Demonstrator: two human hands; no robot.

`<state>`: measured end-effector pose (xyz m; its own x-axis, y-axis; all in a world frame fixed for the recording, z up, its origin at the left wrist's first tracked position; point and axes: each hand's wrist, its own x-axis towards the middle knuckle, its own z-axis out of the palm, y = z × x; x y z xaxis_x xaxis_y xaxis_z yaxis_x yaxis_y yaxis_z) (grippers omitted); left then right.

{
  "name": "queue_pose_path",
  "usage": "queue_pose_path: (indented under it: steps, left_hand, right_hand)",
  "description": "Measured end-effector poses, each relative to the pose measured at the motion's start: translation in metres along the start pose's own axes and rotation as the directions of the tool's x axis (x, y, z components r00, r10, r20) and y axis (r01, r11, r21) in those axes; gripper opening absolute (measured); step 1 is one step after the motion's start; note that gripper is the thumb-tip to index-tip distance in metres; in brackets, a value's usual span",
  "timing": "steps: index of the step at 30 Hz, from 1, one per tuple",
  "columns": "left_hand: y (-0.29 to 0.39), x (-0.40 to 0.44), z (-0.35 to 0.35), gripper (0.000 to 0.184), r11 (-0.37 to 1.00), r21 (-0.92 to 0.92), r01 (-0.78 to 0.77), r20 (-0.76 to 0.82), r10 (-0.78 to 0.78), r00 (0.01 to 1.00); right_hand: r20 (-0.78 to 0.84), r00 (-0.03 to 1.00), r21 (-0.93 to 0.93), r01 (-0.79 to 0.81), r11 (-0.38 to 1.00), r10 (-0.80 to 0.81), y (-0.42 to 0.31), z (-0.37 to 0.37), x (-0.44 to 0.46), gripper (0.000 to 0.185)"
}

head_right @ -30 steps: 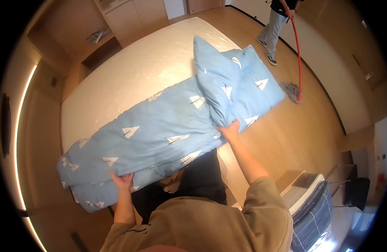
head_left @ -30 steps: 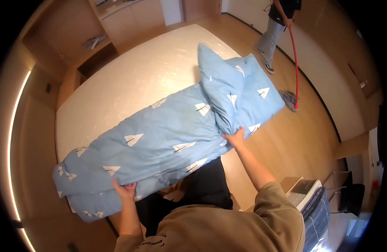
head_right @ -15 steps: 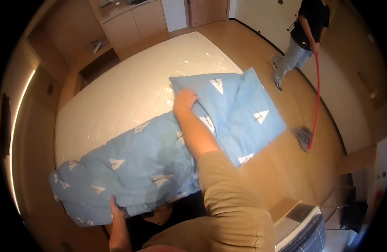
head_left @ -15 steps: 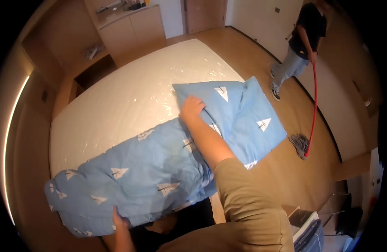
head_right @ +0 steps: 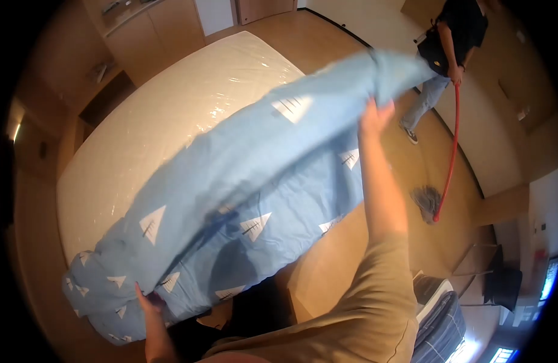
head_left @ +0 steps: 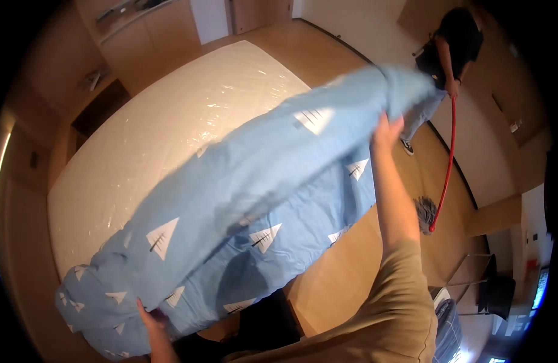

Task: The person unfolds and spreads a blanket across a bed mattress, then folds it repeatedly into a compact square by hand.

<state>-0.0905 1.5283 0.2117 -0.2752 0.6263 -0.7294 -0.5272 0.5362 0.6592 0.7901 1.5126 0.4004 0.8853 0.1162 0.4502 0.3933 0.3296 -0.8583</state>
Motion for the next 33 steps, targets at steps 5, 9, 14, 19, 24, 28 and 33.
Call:
queue_pose_path:
  steps: [5, 9, 14, 19, 24, 28, 33]
  left_hand:
    - [0.034, -0.030, 0.051, 0.054, 0.976, -0.184, -0.117, 0.041, 0.126, 0.991]
    - [0.057, -0.031, 0.084, 0.048, 0.992, -0.115, -0.053, 0.100, 0.064, 0.993]
    - [0.103, 0.015, 0.042, 0.048, 0.994, -0.049, -0.096, 0.165, 0.103, 0.981]
    - [0.114, -0.112, 0.098, 0.049, 0.995, 0.009, -0.095, -0.054, 0.096, 0.994]
    - [0.081, -0.110, 0.120, 0.053, 0.980, 0.080, 0.182, 0.020, -0.184, 0.983]
    - [0.118, -0.092, 0.111, 0.058, 0.973, -0.191, -0.127, -0.004, 0.129, 0.992]
    - [0.175, -0.052, 0.071, 0.055, 0.866, -0.420, -0.273, -0.046, 0.280, 0.959]
  right_hand:
    - [0.009, 0.596, 0.226, -0.783, 0.579, 0.803, 0.142, -0.167, -0.147, 0.053]
    - [0.010, 0.411, 0.287, -0.874, 0.391, 0.912, 0.142, -0.148, -0.158, 0.047]
    - [0.016, 0.656, -0.277, -0.723, 0.633, 0.755, 0.163, -0.129, -0.060, 0.056]
    - [-0.212, 0.680, -0.116, -0.730, 0.673, 0.702, 0.073, -0.090, -0.019, 0.062]
    - [-0.014, 0.326, 0.202, -0.925, 0.322, 0.945, 0.056, -0.021, -0.130, 0.080]
    - [0.312, 0.073, 0.116, -0.993, 0.038, 0.947, 0.037, 0.023, -0.228, 0.061]
    - [0.381, -0.187, -0.099, -0.982, -0.161, 0.905, 0.005, 0.070, -0.242, 0.045]
